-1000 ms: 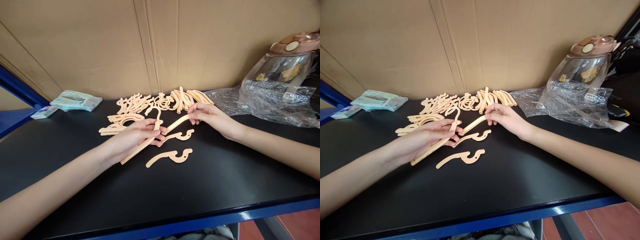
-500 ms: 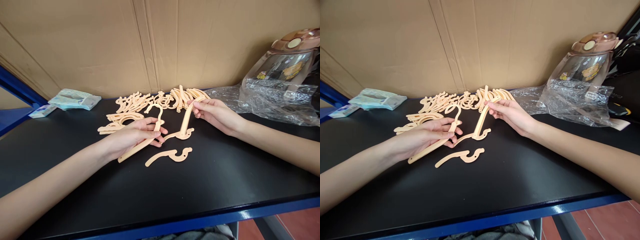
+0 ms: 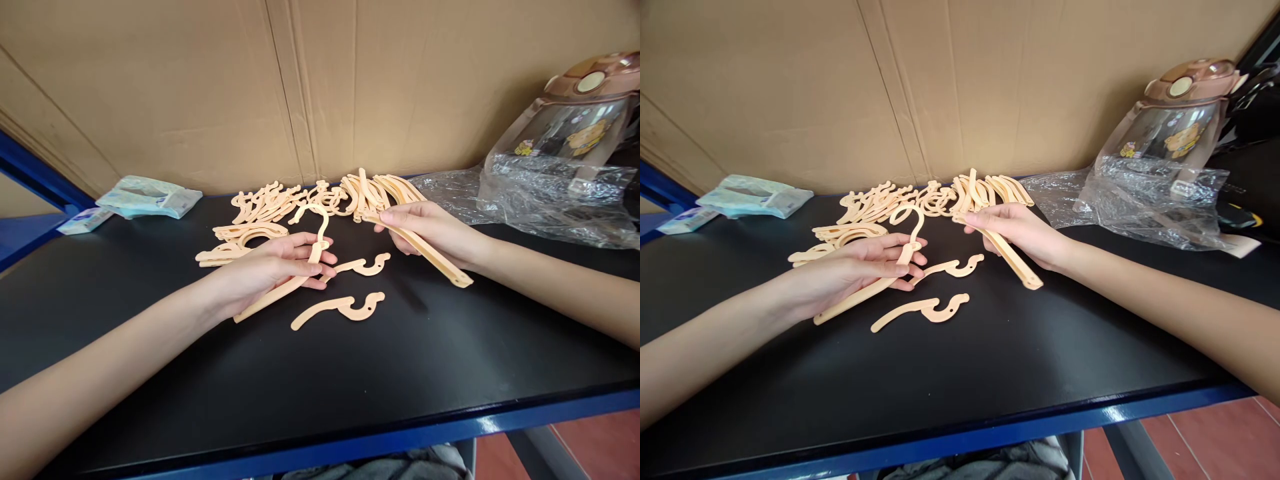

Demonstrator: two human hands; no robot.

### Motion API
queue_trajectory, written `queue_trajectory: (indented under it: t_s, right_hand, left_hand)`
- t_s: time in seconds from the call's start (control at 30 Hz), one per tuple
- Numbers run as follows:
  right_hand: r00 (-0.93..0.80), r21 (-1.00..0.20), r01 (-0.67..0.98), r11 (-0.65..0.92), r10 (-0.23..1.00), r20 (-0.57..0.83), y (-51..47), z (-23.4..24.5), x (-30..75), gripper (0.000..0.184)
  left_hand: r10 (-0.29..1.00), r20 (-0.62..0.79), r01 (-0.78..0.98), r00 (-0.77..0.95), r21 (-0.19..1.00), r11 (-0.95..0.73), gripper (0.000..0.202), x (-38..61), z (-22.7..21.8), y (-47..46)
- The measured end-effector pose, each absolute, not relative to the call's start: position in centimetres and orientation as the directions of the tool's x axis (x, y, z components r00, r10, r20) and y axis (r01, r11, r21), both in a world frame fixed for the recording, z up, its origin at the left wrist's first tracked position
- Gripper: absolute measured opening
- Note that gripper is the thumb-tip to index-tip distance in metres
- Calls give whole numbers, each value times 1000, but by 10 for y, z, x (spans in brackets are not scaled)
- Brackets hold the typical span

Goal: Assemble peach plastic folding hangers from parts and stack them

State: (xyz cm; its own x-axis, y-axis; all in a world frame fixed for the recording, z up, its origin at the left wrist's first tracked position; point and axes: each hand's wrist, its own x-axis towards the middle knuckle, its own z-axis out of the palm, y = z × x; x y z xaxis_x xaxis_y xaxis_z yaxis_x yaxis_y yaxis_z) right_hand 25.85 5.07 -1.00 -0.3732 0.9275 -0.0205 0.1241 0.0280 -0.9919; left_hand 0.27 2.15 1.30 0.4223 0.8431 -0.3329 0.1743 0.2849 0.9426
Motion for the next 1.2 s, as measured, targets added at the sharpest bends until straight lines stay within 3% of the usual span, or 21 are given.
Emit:
queue_trajectory:
  t_s: [0.27, 0.4, 0.6, 0.87, 0.97, 1.07, 1.2]
  right_hand:
    - [-530, -923, 333, 191, 848, -16, 47, -7, 259, 40]
    - [-583, -920, 315, 233, 813, 7, 47, -8, 259, 36]
    - [-498, -973, 205, 109, 867, -8, 47, -9, 258, 31]
    - [-377, -930, 225, 290, 906, 192, 42, -14, 254, 49]
    - [-365, -801, 364, 475, 864, 347, 36, -14, 253, 40]
    - [-474, -575, 466, 673, 738, 480, 30, -15, 252, 29]
    - [-616, -344, 434, 833, 553, 561, 26, -18, 250, 17]
  left_hand:
    - [827, -329, 174, 455, 944, 280, 29, 2, 12, 23]
    - [808, -303, 183, 506, 953, 243, 31, 0, 9, 23]
    - [799, -324, 171, 506, 946, 275, 22, 2, 9, 20]
    - [780, -327, 192, 534, 945, 265, 25, 0, 7, 23]
    - [778, -330, 194, 534, 944, 267, 24, 0, 8, 23]
    - [773, -337, 199, 538, 941, 273, 22, 0, 8, 23]
    - [768, -322, 180, 554, 947, 267, 18, 0, 7, 24]
